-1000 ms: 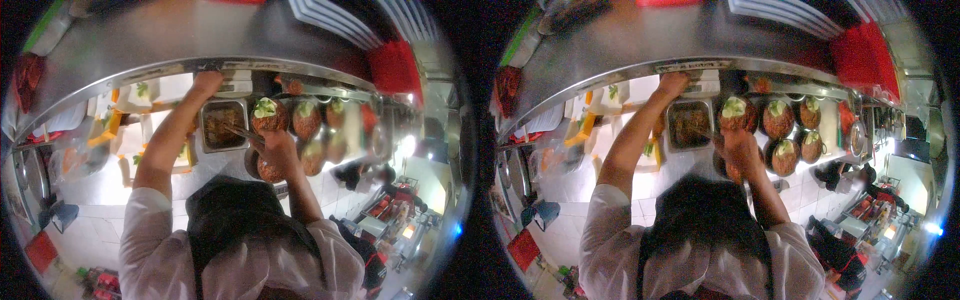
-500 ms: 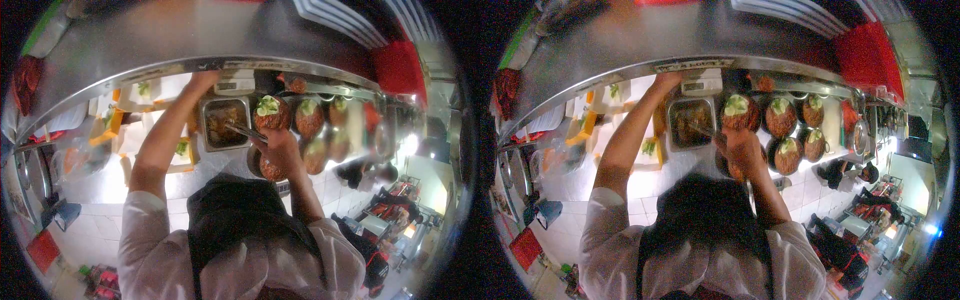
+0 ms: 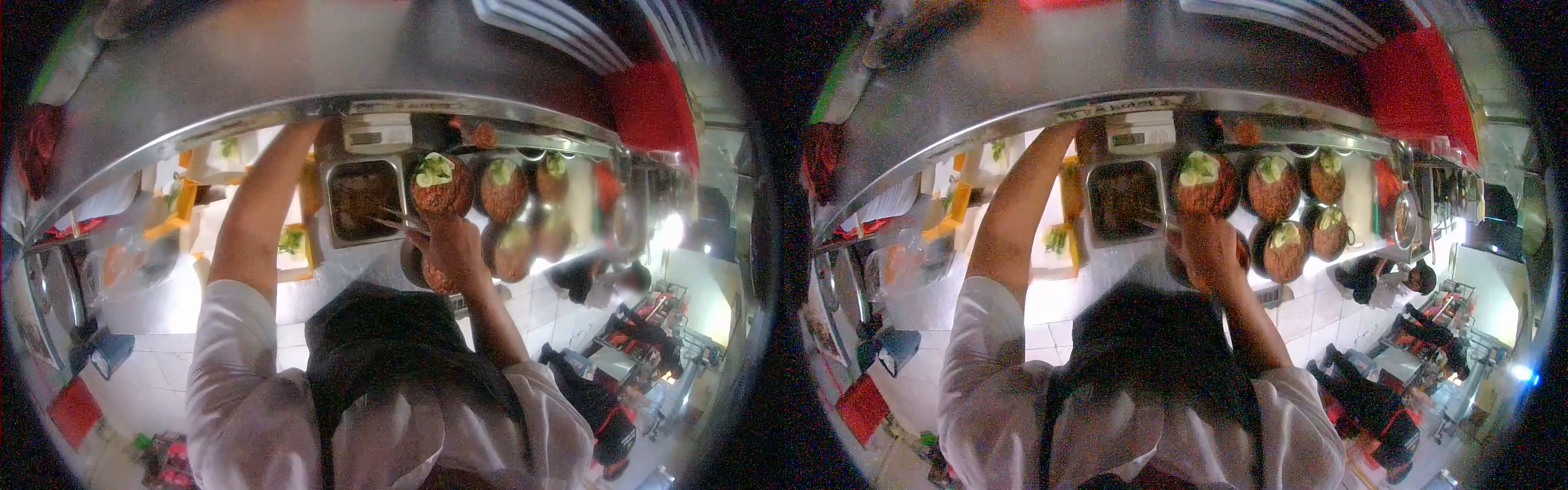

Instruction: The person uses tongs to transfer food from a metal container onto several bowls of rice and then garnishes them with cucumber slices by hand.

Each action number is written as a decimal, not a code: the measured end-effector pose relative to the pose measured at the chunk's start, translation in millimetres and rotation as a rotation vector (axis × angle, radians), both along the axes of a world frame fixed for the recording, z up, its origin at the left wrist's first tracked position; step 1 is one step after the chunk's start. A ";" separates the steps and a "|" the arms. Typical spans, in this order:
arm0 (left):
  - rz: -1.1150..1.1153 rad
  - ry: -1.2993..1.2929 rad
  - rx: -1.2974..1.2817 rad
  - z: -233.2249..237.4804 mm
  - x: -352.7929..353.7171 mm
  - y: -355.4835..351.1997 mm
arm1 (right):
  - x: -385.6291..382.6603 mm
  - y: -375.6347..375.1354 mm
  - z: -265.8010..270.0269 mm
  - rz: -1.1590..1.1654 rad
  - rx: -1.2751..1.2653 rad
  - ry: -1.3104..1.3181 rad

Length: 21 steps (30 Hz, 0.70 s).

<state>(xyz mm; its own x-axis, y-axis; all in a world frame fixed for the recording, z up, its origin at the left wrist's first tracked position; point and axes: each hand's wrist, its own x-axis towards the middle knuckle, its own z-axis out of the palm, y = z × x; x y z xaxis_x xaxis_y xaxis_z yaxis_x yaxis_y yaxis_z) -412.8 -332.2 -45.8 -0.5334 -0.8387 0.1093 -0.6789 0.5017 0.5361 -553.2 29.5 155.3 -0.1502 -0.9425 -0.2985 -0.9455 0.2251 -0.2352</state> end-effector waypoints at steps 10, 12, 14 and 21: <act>0.014 -0.016 0.027 5.7 4.5 -1.7 | -9.3 3.8 -32.9 0.063 -0.055 0.008; 0.016 -0.016 0.030 5.6 4.7 -0.8 | -7.9 2.2 -33.9 0.043 0.004 0.000; 0.021 -0.021 0.030 5.0 3.1 -1.8 | -5.6 -0.7 -31.4 0.022 0.010 -0.039; 0.031 -0.013 0.032 2.3 -6.4 -6.9 | 0.2 -0.5 -35.1 0.039 -0.040 -0.067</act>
<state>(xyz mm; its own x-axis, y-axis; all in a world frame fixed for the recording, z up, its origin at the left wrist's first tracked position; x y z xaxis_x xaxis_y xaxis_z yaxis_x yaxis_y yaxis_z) -419.2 -339.1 -43.6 -0.5086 -0.8577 0.0756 -0.7008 0.4634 0.5423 -552.9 29.0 120.2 -0.0945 -0.9586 -0.2688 -0.9353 0.1780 -0.3059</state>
